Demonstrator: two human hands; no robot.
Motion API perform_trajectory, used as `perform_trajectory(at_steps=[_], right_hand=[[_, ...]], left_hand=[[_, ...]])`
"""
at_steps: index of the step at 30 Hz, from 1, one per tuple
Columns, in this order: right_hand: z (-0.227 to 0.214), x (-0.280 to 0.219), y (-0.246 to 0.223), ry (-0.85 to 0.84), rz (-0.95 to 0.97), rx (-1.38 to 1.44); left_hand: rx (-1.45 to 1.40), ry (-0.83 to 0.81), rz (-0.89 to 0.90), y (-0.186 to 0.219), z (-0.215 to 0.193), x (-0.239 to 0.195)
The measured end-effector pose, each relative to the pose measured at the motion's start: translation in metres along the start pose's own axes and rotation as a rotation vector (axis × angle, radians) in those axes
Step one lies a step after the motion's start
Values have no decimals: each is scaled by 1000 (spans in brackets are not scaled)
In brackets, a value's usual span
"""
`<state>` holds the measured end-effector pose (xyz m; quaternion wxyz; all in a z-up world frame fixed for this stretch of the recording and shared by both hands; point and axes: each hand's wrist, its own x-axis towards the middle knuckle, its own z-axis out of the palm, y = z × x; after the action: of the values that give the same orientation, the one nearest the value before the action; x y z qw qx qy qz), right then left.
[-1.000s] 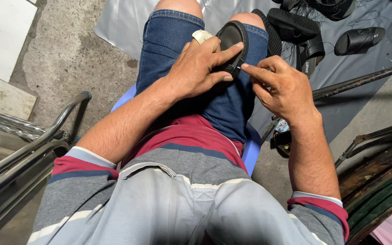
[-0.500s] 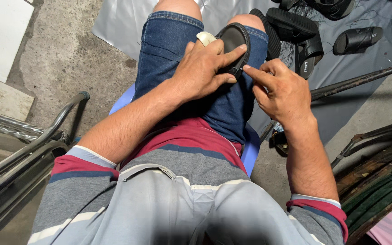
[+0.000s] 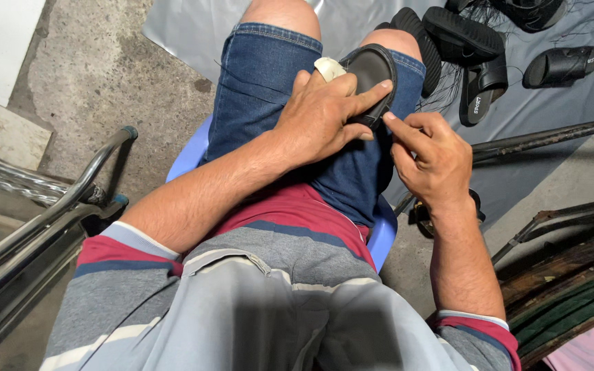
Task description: The person sits on a blue plastic chair and sews a black slipper held on their lap. They use a needle and thread to stitch the upper part of the slipper, repeatedly pulling the thread through the material.
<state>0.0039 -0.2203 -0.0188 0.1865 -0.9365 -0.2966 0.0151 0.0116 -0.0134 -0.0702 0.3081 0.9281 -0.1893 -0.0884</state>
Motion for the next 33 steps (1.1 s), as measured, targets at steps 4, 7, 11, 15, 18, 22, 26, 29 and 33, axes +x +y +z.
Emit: perform_trajectory(at_steps=[4,7,11,15,18,22,26,29,33], right_hand=[[6,-2,7,32,-71,93],[11,2,12,66,-95,190],[15,5,17,106,-124,265],[19,7,23,115,-177,259],[19,9,23,130,-189,293],[21,12,23,144,-214,276],[19,15,14,166,-220,202],[12,17,0,171,-181,124],[-2,14,-14,127,-144,68]], left_hand=[[-16,-10,7,-1,1,-2],[-11,6,8,-2,2,-1],[-10,-5,-3,-2,2,1],[-8,31,6,-4,6,-1],[-17,27,-2,-5,6,0],[14,10,4,-5,4,1],[-16,12,0,-7,4,-2],[-45,10,19,-8,0,-7],[-165,62,34,0,-14,-20]])
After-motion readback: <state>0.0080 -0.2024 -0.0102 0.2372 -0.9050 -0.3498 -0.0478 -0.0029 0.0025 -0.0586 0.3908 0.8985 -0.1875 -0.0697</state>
